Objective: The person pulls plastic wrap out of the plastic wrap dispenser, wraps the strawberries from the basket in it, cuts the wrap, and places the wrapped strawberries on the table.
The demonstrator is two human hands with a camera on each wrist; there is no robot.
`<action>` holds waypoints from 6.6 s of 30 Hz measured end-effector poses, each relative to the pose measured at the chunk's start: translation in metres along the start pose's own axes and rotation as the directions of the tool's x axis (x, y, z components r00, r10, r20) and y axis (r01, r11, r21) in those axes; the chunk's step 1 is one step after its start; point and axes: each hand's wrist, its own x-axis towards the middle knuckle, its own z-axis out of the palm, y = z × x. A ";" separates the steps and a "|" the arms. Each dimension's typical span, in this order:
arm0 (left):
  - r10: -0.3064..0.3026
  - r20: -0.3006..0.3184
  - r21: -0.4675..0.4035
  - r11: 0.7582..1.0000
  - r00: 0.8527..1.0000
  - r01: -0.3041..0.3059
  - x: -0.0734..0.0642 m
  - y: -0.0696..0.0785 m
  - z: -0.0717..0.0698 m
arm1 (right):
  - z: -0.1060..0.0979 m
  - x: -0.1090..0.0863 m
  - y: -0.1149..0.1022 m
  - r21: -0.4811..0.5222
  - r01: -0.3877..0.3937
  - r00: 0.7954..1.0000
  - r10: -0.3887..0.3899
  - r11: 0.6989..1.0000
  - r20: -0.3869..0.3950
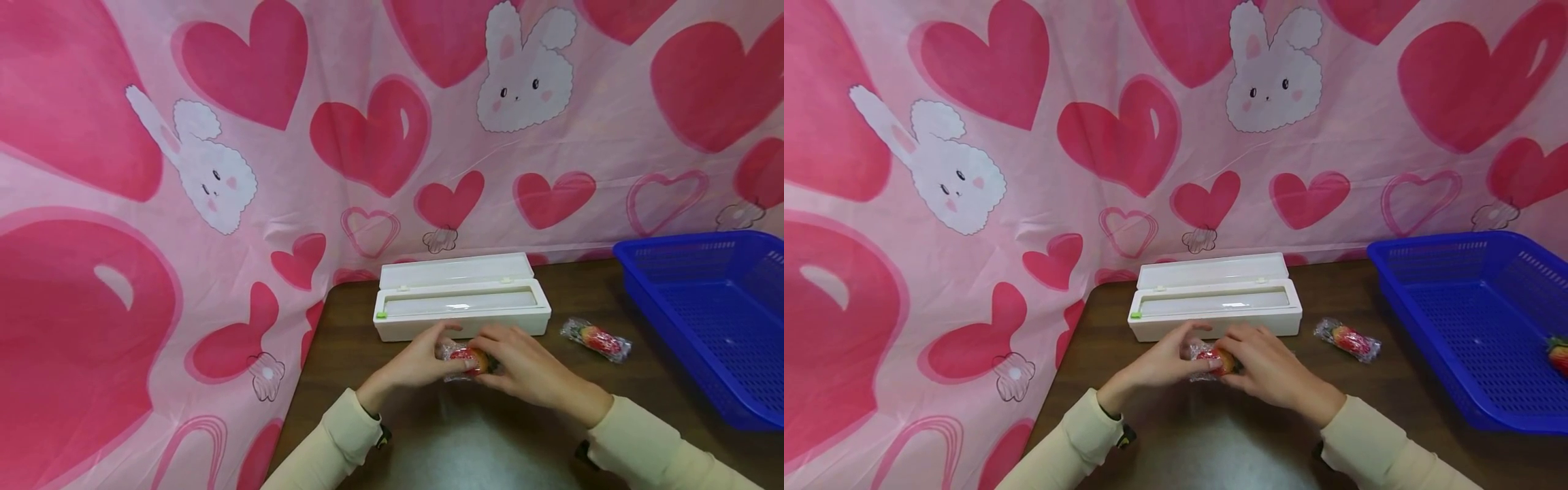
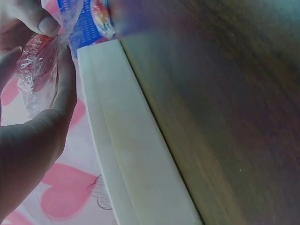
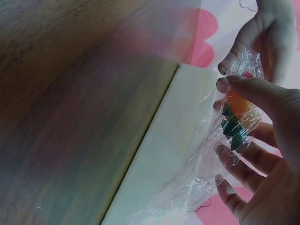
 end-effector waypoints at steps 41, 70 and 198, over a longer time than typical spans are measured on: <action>-0.002 0.072 -0.120 0.993 0.997 0.011 -0.004 -0.017 -0.011 | 0.002 -0.013 0.009 -0.087 -0.142 0.988 0.147 0.986 0.054; 0.011 0.047 -0.214 0.977 0.999 0.000 -0.002 -0.014 -0.011 | -0.003 -0.015 0.015 0.303 -0.296 0.949 0.242 0.906 0.204; -0.034 -0.028 -0.268 0.963 0.999 0.025 -0.004 -0.012 0.009 | 0.022 -0.015 0.005 -0.127 0.068 0.989 -0.084 0.990 -0.124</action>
